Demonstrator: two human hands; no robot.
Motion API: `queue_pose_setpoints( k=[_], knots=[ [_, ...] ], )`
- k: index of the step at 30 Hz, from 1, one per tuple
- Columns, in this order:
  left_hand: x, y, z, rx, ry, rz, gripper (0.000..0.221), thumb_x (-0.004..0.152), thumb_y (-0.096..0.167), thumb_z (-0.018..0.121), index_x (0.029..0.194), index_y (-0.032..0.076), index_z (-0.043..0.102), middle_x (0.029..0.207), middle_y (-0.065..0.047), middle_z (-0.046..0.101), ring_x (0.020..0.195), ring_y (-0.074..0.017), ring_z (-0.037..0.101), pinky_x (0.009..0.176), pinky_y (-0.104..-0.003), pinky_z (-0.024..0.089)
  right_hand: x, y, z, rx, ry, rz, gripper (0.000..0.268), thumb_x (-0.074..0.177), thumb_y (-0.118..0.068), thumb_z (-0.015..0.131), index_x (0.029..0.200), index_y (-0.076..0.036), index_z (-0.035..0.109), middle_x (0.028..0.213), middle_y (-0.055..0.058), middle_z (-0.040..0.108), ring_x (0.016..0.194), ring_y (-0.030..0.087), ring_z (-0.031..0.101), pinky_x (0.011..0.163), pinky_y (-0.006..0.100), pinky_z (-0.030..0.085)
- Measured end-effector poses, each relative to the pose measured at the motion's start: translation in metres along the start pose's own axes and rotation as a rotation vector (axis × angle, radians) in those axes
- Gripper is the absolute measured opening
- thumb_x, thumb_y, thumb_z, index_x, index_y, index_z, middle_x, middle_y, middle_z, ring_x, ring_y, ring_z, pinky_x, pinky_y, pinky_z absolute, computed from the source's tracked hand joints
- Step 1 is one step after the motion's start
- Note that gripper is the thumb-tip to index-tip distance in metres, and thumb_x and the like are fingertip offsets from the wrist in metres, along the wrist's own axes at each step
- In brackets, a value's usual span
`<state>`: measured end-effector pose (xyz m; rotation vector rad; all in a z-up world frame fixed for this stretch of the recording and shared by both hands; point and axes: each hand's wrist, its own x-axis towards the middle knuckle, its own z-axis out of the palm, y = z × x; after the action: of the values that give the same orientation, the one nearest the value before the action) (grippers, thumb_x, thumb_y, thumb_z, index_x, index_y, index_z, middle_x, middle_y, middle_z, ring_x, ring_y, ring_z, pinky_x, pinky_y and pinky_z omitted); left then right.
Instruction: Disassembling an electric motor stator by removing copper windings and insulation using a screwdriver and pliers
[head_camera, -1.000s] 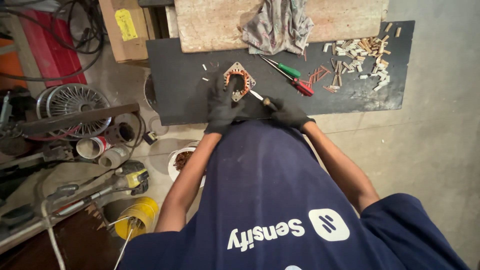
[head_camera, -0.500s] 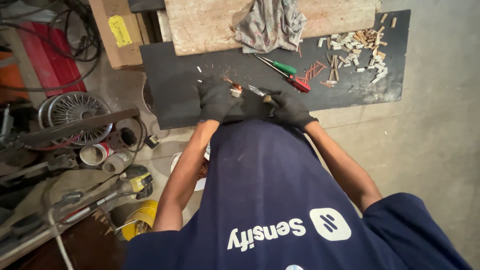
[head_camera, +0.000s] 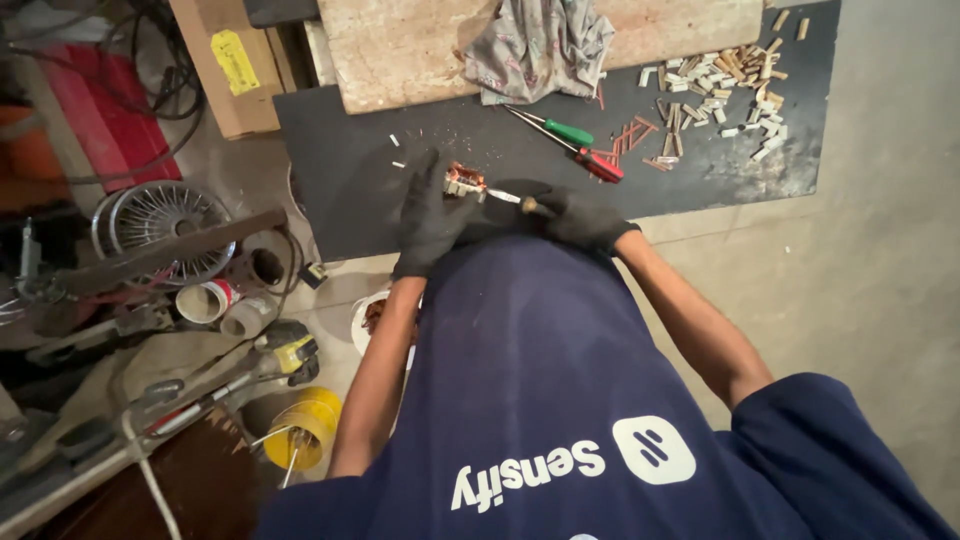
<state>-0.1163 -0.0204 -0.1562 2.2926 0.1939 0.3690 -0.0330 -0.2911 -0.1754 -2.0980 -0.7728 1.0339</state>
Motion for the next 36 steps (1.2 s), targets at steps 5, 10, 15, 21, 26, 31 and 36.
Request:
queue_pose_setpoints(
  k=[5, 10, 15, 21, 26, 31, 36],
  knots=[
    [-0.007, -0.021, 0.012, -0.155, -0.043, -0.081, 0.061, 0.08, 0.022, 0.09, 0.132, 0.012, 0.059, 0.121, -0.011, 0.069, 0.115, -0.0286, 0.067, 0.101, -0.035, 0.054, 0.0, -0.033, -0.018, -0.103, -0.002, 0.061, 0.042, 0.087, -0.031, 0.069, 0.124, -0.011, 0.069, 0.122, 0.02, 0.07, 0.115, 0.039, 0.066, 0.099, 0.053, 0.051],
    [-0.026, -0.04, 0.035, -0.149, 0.019, -0.047, 0.079, 0.085, 0.021, 0.091, 0.149, 0.004, 0.049, 0.137, -0.026, 0.055, 0.132, -0.0429, 0.054, 0.114, -0.049, 0.044, 0.007, 0.01, -0.006, 0.017, -0.119, 0.017, 0.055, 0.079, -0.026, 0.07, 0.132, -0.013, 0.064, 0.132, 0.017, 0.068, 0.124, 0.039, 0.063, 0.103, 0.053, 0.05],
    [-0.025, -0.023, 0.033, 0.222, -0.221, -0.259, 0.058, 0.094, 0.042, 0.073, 0.146, 0.027, 0.051, 0.15, -0.012, 0.044, 0.137, -0.0348, 0.052, 0.115, -0.047, 0.046, 0.01, -0.008, -0.006, 0.13, -0.141, 0.023, 0.049, 0.09, -0.025, 0.063, 0.135, -0.007, 0.059, 0.133, 0.022, 0.064, 0.128, 0.043, 0.058, 0.105, 0.055, 0.046],
    [-0.016, -0.01, 0.029, 0.293, -0.383, -0.503, 0.03, 0.099, 0.051, 0.063, 0.127, 0.055, 0.051, 0.159, 0.009, 0.03, 0.13, -0.0195, 0.061, 0.115, -0.038, 0.048, 0.036, 0.043, 0.028, -0.408, -0.119, -0.086, 0.045, 0.092, -0.05, 0.058, 0.122, -0.018, 0.069, 0.114, 0.011, 0.074, 0.111, 0.032, 0.069, 0.098, 0.048, 0.051],
    [-0.013, 0.01, 0.017, 0.283, -0.288, -0.526, 0.022, 0.101, 0.058, 0.054, 0.123, 0.055, 0.053, 0.152, 0.008, 0.043, 0.12, -0.0237, 0.068, 0.107, -0.039, 0.056, 0.038, 0.004, 0.015, -0.486, 0.161, -0.322, 0.028, 0.097, -0.031, 0.06, 0.096, -0.008, 0.075, 0.085, 0.017, 0.074, 0.087, 0.038, 0.073, 0.072, 0.048, 0.057],
    [-0.024, -0.029, 0.047, 0.312, -0.037, -0.349, 0.018, 0.1, 0.055, 0.055, 0.117, 0.053, 0.06, 0.148, 0.013, 0.045, 0.125, -0.016, 0.064, 0.103, -0.031, 0.057, 0.059, 0.028, 0.034, -0.49, 0.28, -0.347, 0.028, 0.092, -0.035, 0.065, 0.087, -0.008, 0.072, 0.079, 0.015, 0.071, 0.083, 0.039, 0.071, 0.065, 0.053, 0.055],
    [0.002, -0.02, 0.02, 0.055, -0.079, -0.481, 0.037, 0.083, 0.026, 0.075, 0.117, 0.021, 0.061, 0.108, -0.008, 0.073, 0.101, -0.0377, 0.072, 0.082, -0.055, 0.06, 0.055, 0.037, 0.044, -0.28, 0.211, -0.049, 0.036, 0.082, -0.05, 0.073, 0.083, -0.014, 0.066, 0.078, 0.01, 0.069, 0.088, 0.038, 0.068, 0.074, 0.051, 0.048]
  ],
)
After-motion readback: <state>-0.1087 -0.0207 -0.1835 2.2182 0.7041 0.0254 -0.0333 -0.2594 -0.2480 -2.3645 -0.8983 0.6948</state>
